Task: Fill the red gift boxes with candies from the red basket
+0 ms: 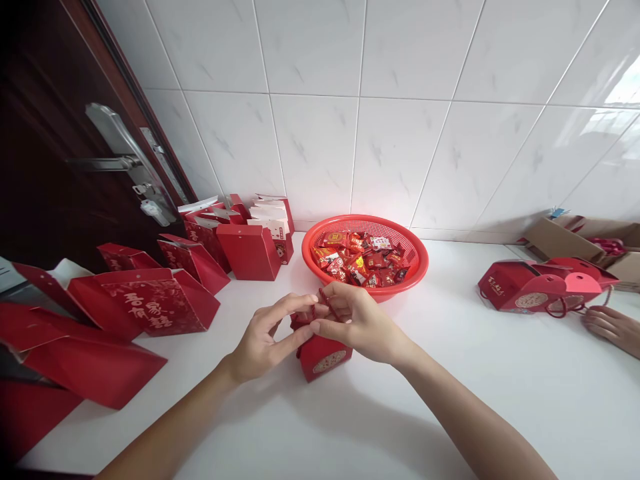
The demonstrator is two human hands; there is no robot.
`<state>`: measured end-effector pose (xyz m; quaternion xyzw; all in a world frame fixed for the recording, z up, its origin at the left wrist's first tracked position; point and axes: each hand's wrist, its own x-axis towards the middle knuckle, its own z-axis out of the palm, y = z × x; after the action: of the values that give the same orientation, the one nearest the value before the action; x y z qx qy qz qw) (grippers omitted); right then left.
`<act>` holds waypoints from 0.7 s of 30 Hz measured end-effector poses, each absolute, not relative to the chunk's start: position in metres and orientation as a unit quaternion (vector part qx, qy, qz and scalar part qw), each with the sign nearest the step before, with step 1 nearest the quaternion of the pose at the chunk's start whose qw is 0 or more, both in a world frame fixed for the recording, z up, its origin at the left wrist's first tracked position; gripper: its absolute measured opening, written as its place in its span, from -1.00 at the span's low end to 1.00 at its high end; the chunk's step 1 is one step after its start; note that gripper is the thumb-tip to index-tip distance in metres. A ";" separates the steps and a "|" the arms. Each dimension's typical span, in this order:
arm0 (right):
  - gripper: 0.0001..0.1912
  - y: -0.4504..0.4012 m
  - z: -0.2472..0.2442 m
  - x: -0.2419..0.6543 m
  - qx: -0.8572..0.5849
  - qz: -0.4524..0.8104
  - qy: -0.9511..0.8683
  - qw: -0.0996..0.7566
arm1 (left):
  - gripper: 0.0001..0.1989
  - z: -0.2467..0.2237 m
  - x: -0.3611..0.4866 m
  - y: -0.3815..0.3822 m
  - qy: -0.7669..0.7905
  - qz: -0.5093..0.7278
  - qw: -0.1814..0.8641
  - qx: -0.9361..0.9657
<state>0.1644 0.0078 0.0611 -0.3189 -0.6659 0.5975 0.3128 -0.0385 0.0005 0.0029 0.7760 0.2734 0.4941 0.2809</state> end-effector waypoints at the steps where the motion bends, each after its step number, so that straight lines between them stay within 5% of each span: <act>1: -0.65 0.007 0.061 0.164 -0.322 0.589 -0.670 0.317 | -0.59 0.003 -0.037 0.000 0.273 0.497 0.267 0.779; 13: -0.83 0.004 0.058 0.160 -0.409 0.516 -0.681 0.320 | -0.61 0.003 -0.025 -0.007 0.279 0.484 0.124 0.820; 21: -0.89 0.011 0.109 0.227 -0.469 0.417 -0.705 0.329 | -0.75 0.004 -0.031 -0.004 0.277 0.502 0.125 0.810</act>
<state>0.2269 0.0114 0.1085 -0.4693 -0.7052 0.4172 0.3292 -0.0313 -0.0036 0.0035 0.8098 0.2769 0.5019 0.1250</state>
